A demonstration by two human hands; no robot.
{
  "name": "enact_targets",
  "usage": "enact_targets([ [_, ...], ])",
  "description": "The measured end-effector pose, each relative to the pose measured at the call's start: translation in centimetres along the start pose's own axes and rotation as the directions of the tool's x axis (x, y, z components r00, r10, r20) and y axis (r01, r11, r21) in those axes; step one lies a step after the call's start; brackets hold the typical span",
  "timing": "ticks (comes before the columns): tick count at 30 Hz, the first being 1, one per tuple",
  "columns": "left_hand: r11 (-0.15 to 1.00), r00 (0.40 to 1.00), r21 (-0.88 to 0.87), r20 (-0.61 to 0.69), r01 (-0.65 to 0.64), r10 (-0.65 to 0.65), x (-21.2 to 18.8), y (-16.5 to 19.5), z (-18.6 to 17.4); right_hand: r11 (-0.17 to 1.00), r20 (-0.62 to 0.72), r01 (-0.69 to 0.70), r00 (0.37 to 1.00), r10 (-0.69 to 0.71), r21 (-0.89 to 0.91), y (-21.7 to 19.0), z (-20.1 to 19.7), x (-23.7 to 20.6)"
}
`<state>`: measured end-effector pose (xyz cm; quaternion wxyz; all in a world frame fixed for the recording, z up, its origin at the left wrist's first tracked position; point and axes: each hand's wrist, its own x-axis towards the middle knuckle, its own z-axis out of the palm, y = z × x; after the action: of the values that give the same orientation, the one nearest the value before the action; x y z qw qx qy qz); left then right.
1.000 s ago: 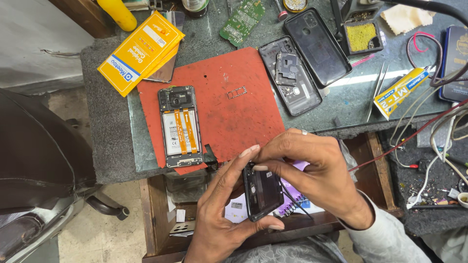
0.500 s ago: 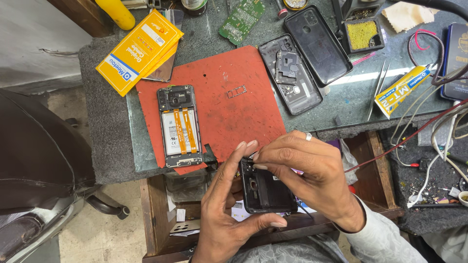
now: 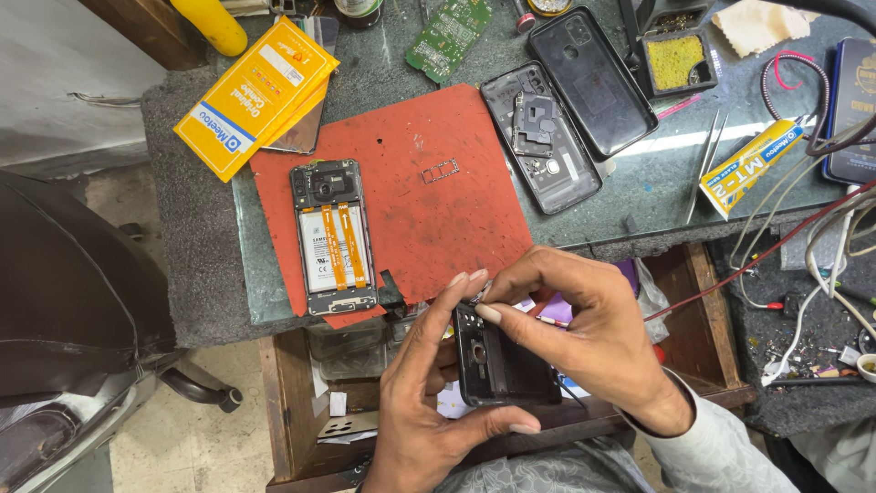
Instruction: The person disassembles a smartphone, removes the back cover and battery, and then uses a soldering iron on a small circuit board. They handle the phone casing, battery, and circuit board throughout the process.
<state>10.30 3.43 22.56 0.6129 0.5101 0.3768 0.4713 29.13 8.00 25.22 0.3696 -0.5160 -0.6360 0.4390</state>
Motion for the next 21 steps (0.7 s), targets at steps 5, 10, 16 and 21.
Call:
enact_targets([
  [5, 0.957, 0.982, -0.237, -0.038, 0.169, -0.183, 0.1, 0.1, 0.2, 0.991, -0.093, 0.102, 0.99, -0.11, -0.09, -0.1, 0.9, -0.6],
  [10, 0.872, 0.981, -0.477, -0.088, 0.108, -0.17, 0.5, 0.2, -0.3, 0.992, -0.189, -0.106, 0.975, 0.117, 0.066, -0.3, 0.5, -0.4],
  [16, 0.841, 0.971, -0.535, -0.148, 0.079, -0.185, -0.2, -0.2, -1.1, 0.992, -0.169, -0.097, 0.979, 0.11, 0.085, -0.1, 0.3, -0.2],
  [21, 0.892, 0.98, -0.451, -0.167, 0.019, -0.105, -1.0, -1.0, -1.6, 0.997, -0.009, 0.021, 1.0, -0.021, -0.072, -0.7, 1.1, 0.1],
])
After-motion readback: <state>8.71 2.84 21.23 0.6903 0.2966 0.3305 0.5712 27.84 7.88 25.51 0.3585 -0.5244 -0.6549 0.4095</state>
